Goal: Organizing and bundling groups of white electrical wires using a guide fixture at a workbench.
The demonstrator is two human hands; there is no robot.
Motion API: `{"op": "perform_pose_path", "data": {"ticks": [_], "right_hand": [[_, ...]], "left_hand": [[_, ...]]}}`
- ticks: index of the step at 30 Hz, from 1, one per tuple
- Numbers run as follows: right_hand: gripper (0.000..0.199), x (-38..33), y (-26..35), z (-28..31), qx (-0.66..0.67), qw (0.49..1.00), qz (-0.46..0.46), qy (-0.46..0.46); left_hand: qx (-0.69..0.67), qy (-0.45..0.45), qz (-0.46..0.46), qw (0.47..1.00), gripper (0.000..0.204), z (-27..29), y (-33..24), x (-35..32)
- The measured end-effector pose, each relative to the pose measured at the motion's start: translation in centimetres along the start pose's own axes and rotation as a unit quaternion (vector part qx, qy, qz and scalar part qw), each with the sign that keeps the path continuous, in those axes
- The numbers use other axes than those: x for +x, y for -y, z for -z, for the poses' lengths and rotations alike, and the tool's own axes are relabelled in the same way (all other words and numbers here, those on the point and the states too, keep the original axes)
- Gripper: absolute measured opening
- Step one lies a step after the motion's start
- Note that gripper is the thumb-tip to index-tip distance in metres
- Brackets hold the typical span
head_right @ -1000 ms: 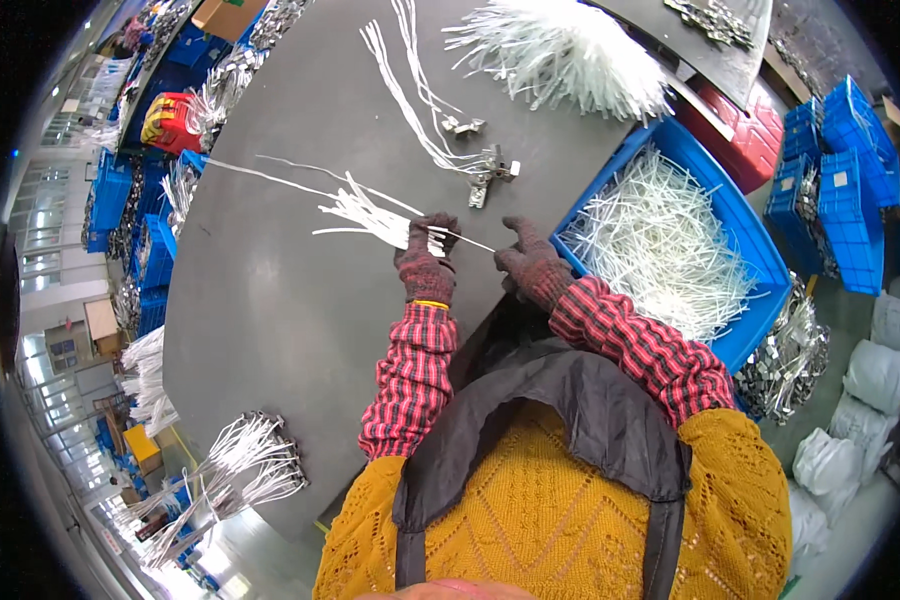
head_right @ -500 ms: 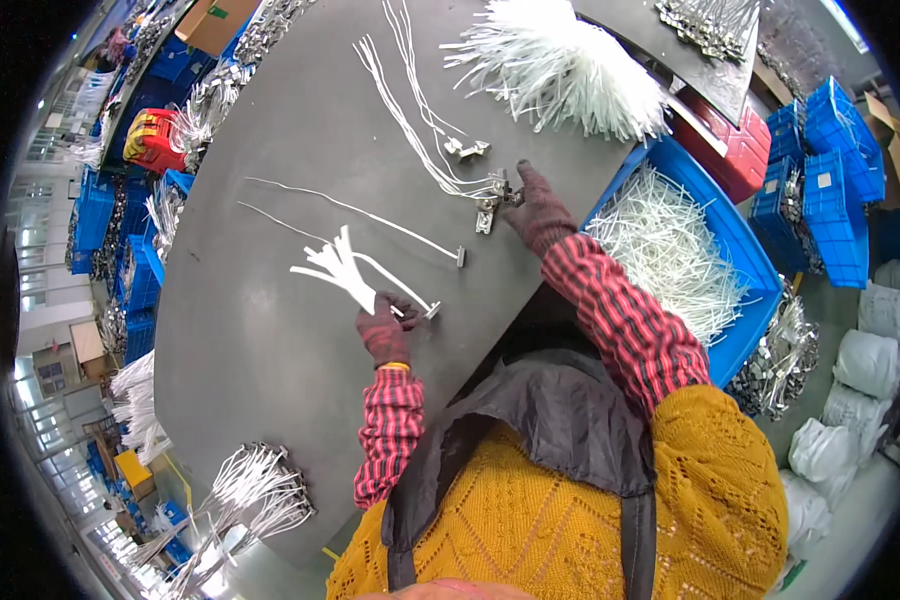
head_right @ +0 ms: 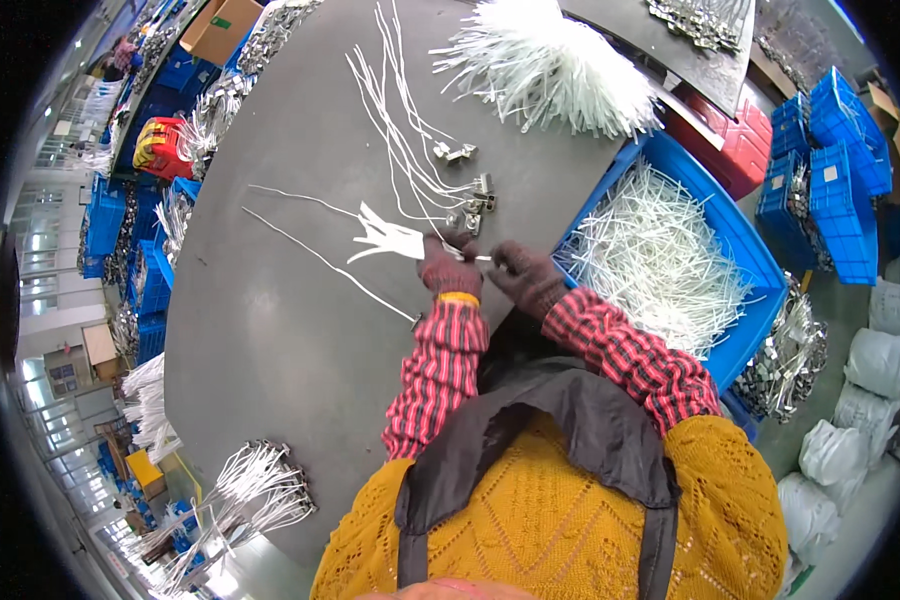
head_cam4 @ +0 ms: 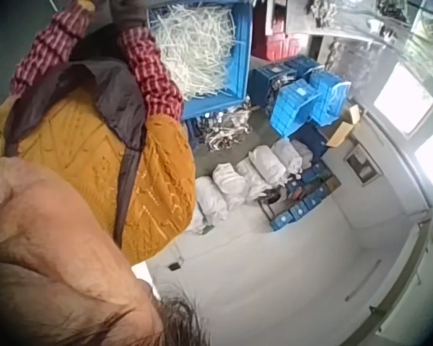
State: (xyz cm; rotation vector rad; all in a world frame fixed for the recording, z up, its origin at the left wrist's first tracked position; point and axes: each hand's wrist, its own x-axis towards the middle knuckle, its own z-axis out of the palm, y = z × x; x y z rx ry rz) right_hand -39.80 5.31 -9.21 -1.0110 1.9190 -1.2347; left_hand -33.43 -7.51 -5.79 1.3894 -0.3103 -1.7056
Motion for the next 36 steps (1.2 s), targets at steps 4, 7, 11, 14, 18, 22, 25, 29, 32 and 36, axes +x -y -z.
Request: {"op": "perform_pose_path", "data": {"ticks": [4,7,11,14,18,22,25,29,32,36], "right_hand": [[0.032,-5.7,5.1,1.4,0.003,0.984,-0.171,-0.051],[0.032,-10.6,2.7,6.4,0.099,0.970,-0.220,-0.039],[0.030,-22.7,-10.6,17.8,-0.014,0.953,-0.288,-0.094],[0.028,-30.6,-12.9,24.2,0.066,0.861,-0.482,-0.150],[0.026,-35.3,-13.9,27.3,0.074,0.848,-0.480,-0.209],[0.032,-36.2,-14.2,28.5,0.061,0.850,-0.475,-0.220],[0.033,-36.4,-15.2,28.9,0.064,0.848,-0.475,-0.228],[0.034,-35.7,-14.5,29.4,0.071,0.858,-0.460,-0.216],[0.031,-33.2,-13.3,27.7,0.073,0.873,-0.441,-0.195],[0.049,-23.0,-9.5,19.9,0.085,0.922,-0.368,-0.083]], "left_hand": [[0.041,-0.053,0.044,0.997,0.019,-4.3,0.4,3.9],[0.026,-0.065,-0.019,0.997,0.018,-3.3,2.1,7.8],[0.029,0.103,0.021,0.994,0.023,-3.9,3.8,5.7],[0.009,0.123,0.012,0.992,0.025,-2.7,4.0,4.5],[0.001,0.165,0.006,0.986,0.027,-0.9,3.9,3.3],[0.024,0.173,-0.023,0.984,0.029,0.2,2.3,2.2],[0.031,0.154,-0.053,0.986,0.028,0.7,0.7,1.7],[0.017,0.143,-0.071,0.987,0.028,1.8,-1.3,1.1],[0.008,0.174,-0.051,0.983,0.028,3.2,-1.7,1.6],[0.033,0.256,-0.033,0.966,0.029,5.1,-0.8,-0.6]]}}
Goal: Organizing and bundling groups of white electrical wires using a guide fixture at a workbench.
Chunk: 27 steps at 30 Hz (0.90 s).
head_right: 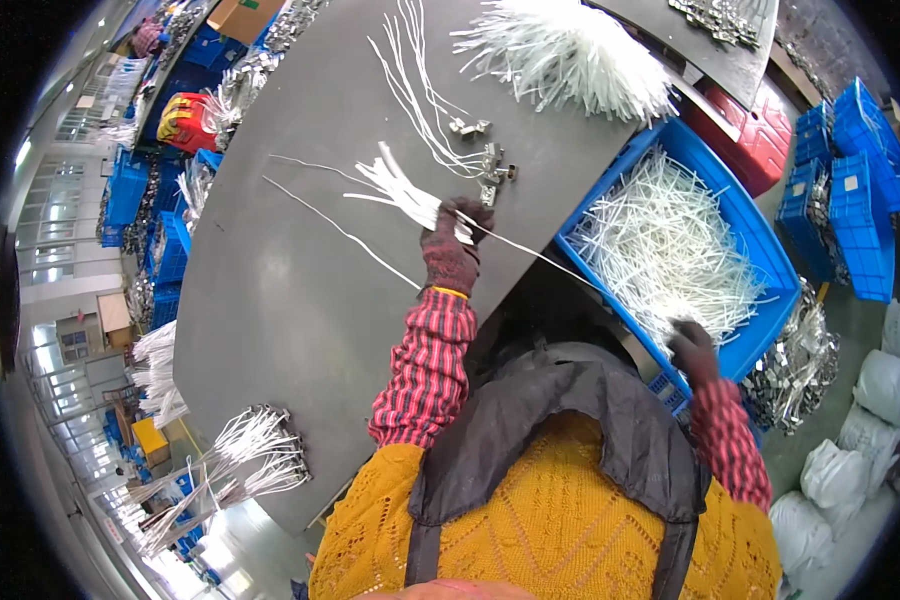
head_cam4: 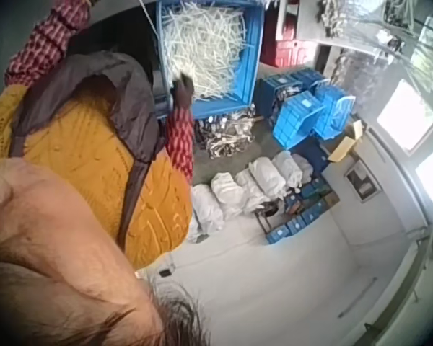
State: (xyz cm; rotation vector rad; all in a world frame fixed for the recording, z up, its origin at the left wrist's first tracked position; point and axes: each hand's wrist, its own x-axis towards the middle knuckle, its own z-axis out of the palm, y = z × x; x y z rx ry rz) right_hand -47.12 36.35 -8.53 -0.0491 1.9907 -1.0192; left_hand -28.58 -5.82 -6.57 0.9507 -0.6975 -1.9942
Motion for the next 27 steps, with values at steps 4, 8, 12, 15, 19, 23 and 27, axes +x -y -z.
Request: {"op": "perform_pose_path", "data": {"ticks": [4,8,12,15,19,23,27], "right_hand": [[0.072,0.2,14.6,-16.0,0.034,0.989,0.051,0.137],[0.062,1.9,20.8,-26.1,0.006,0.978,0.134,0.162],[0.057,1.5,27.0,-29.9,-0.128,0.957,0.064,0.251],[0.054,6.4,25.6,-29.7,-0.253,0.854,0.443,0.101],[0.056,13.2,30.9,-28.4,-0.428,0.601,0.674,-0.048],[0.052,13.0,33.9,-27.6,-0.275,0.883,0.364,0.110],[0.050,12.4,31.6,-26.2,-0.416,0.620,0.665,0.015]], "left_hand": [[0.106,0.016,-0.004,0.994,0.028,0.7,1.4,-3.3],[0.094,-0.013,-0.008,0.995,0.025,3.2,1.4,-2.8],[0.248,-0.084,0.023,0.965,0.024,4.7,-2.4,-2.3],[0.321,-0.131,0.075,0.935,0.024,7.3,-5.3,-1.2],[0.152,-0.117,0.074,0.979,0.023,11.5,-7.5,-1.0],[0.044,-0.109,0.059,0.991,0.024,8.6,-9.1,-1.8],[-0.057,-0.031,0.081,0.995,0.029,10.8,-5.0,1.2]]}}
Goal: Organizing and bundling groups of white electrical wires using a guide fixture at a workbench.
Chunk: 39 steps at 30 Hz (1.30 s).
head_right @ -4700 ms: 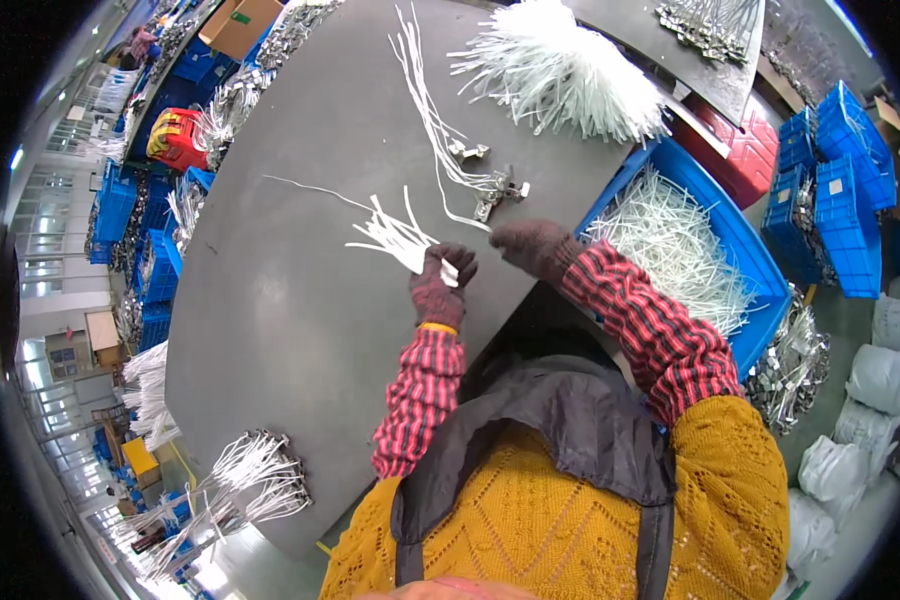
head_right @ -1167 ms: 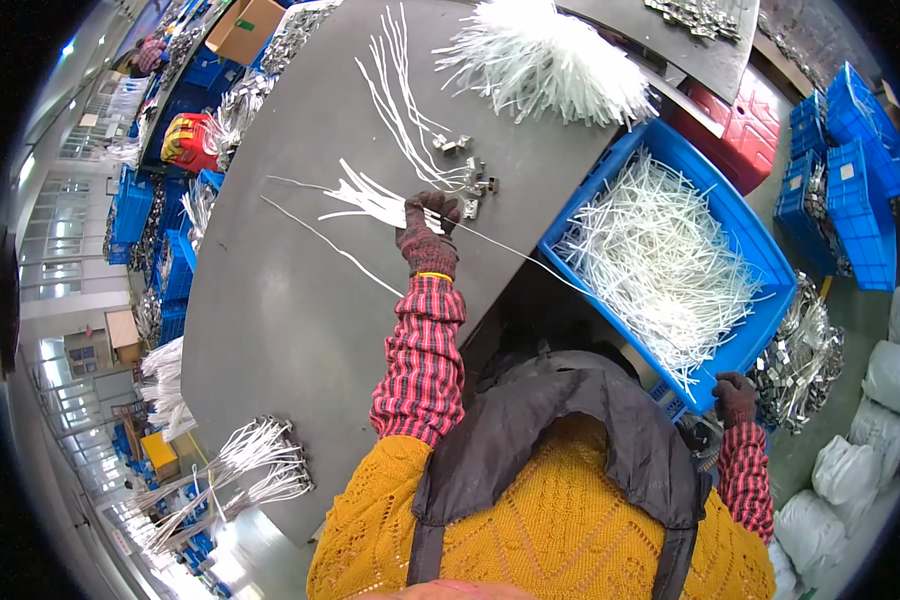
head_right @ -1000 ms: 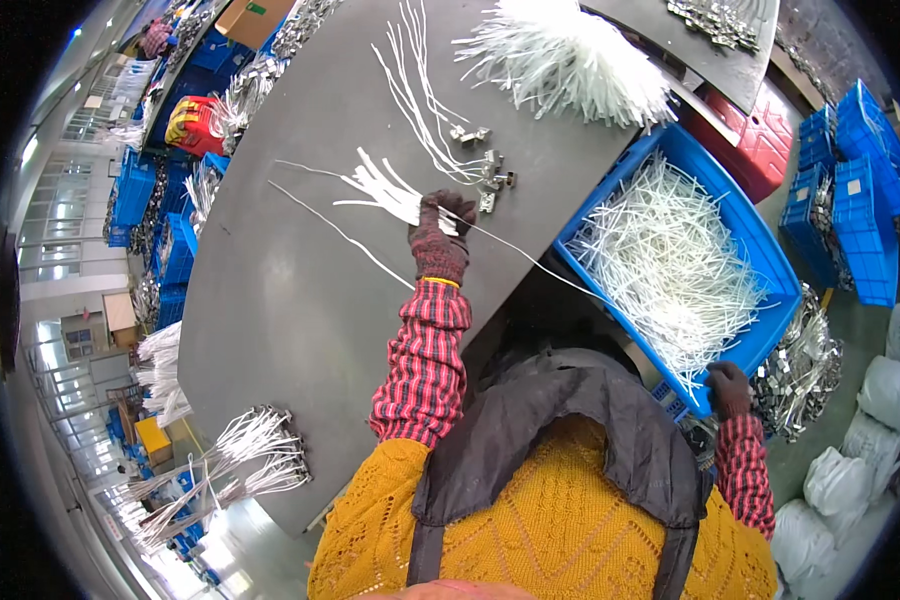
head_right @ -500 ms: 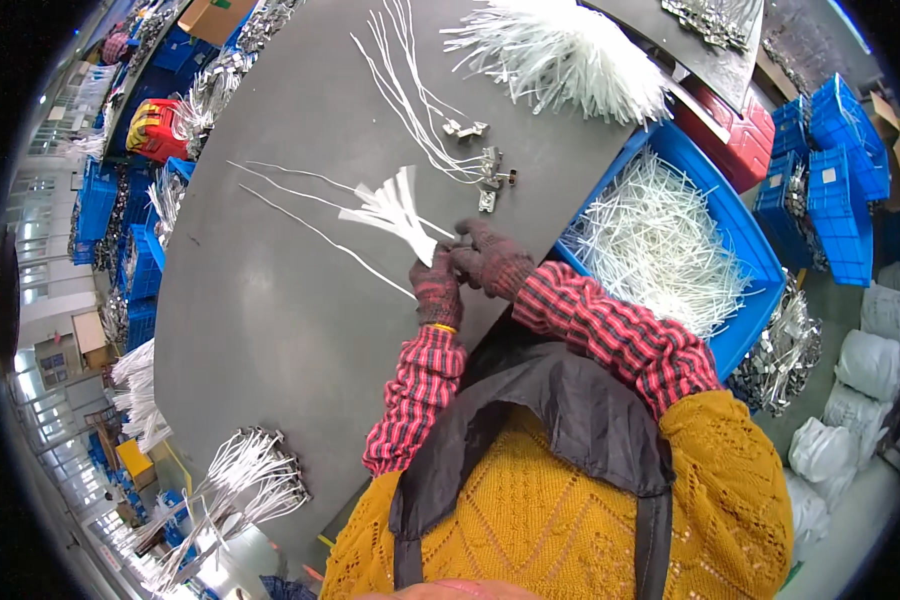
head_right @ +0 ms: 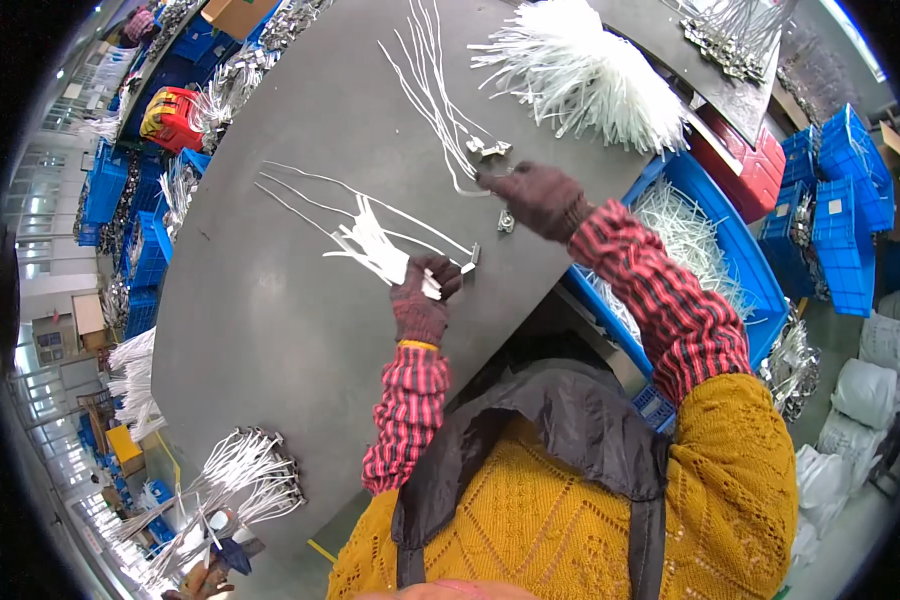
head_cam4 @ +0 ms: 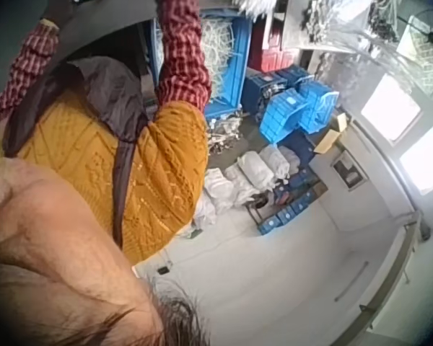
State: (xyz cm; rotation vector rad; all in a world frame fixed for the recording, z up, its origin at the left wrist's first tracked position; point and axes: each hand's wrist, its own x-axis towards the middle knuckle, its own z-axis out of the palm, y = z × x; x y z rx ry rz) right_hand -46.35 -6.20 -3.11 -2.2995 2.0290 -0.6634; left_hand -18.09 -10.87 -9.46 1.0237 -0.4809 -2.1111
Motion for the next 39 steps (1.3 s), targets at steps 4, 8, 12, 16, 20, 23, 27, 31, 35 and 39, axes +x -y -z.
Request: {"op": "perform_pose_path", "data": {"ticks": [4,8,12,16,20,23,27,31,35,39], "right_hand": [[0.041,-3.0,6.7,1.6,0.008,0.999,0.038,0.014],[0.029,-7.1,7.5,-0.6,0.274,0.945,-0.148,0.099],[0.023,-13.9,10.4,1.7,0.404,0.871,-0.274,0.050],[0.021,-23.8,10.0,6.2,0.566,0.698,-0.436,0.054],[0.024,-39.3,6.7,6.7,0.382,0.703,-0.598,-0.050],[0.020,-48.4,5.0,9.1,0.337,0.654,-0.677,-0.009],[0.018,-52.8,4.2,10.5,0.357,0.591,-0.720,-0.063],[0.017,-53.7,3.7,10.6,0.391,0.548,-0.732,-0.103],[0.017,-53.7,3.9,10.3,0.381,0.554,-0.735,-0.088],[0.018,-50.8,4.6,10.8,0.377,0.581,-0.720,-0.048]], "left_hand": [[0.063,-0.042,-0.122,0.990,0.026,-7.2,3.9,1.2],[-0.030,-0.203,0.019,0.979,0.017,-11.2,4.5,3.7],[0.017,-0.267,-0.041,0.963,0.016,-15.0,4.2,3.1],[-0.011,-0.296,-0.065,0.953,0.017,-14.3,7.1,3.9],[-0.055,-0.172,-0.083,0.980,0.021,-11.9,7.3,4.7],[-0.034,-0.096,-0.076,0.992,0.032,-10.7,6.8,4.1],[-0.050,-0.064,-0.097,0.992,0.031,-10.2,5.4,3.7],[-0.045,-0.088,-0.118,0.988,0.028,-11.3,4.1,2.5],[-0.019,-0.116,-0.134,0.984,0.027,-10.6,2.9,1.9],[-0.013,-0.098,-0.106,0.989,0.027,-9.2,3.1,2.0]]}}
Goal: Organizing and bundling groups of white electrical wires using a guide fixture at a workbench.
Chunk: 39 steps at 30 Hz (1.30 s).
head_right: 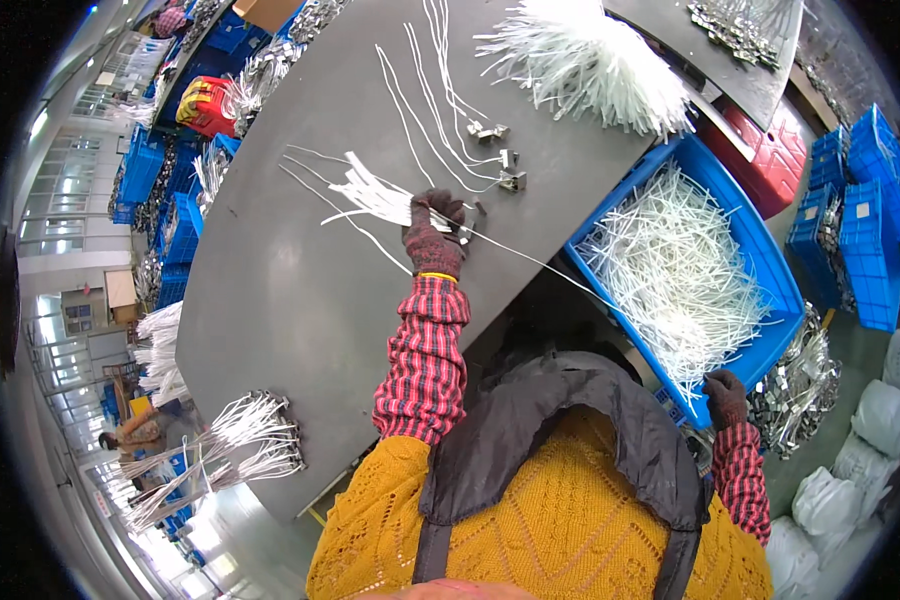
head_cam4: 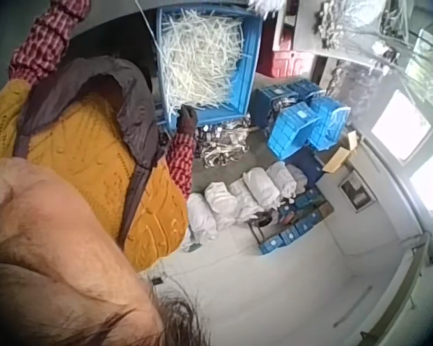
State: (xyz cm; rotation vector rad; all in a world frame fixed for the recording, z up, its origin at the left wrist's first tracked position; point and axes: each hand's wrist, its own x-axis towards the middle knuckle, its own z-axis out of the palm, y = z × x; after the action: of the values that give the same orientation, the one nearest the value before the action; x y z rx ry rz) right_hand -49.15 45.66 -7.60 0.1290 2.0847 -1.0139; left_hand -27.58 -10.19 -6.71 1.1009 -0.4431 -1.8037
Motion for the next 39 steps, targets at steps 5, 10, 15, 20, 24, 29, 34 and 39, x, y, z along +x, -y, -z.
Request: {"op": "perform_pose_path", "data": {"ticks": [5,10,15,20,24,29,34,39], "right_hand": [[0.038,1.7,7.1,-11.5,-0.034,0.989,0.107,0.097],[0.063,-1.7,21.5,-28.4,0.042,0.939,0.205,0.271],[0.067,-3.7,26.3,-33.2,-0.098,0.929,0.197,0.299],[0.069,-2.7,27.4,-38.9,-0.118,0.915,0.226,0.313],[0.063,-5.1,32.3,-41.4,-0.236,0.866,0.261,0.355],[0.055,2.4,33.9,-41.3,-0.418,0.779,0.424,0.194],[0.046,6.9,31.4,-42.6,-0.421,0.733,0.493,0.205],[0.043,0.6,33.7,-39.9,-0.211,0.841,0.207,0.454]], "left_hand": [[0.061,0.106,0.011,0.992,0.037,0.2,2.6,-4.1],[0.226,0.173,-0.053,0.957,0.026,-0.4,3.7,-9.6],[0.052,0.085,-0.021,0.995,0.029,2.2,-2.3,-2.5],[0.126,0.048,-0.034,0.990,0.026,3.6,-1.7,-3.9],[0.283,0.000,-0.095,0.955,0.025,5.6,-4.2,-2.2],[0.313,-0.088,0.011,0.946,0.023,10.5,-8.9,-0.1],[0.159,-0.016,-0.011,0.987,0.024,10.2,-10.5,-1.1],[0.100,0.044,-0.016,0.994,0.025,7.4,-8.5,-1.6]]}}
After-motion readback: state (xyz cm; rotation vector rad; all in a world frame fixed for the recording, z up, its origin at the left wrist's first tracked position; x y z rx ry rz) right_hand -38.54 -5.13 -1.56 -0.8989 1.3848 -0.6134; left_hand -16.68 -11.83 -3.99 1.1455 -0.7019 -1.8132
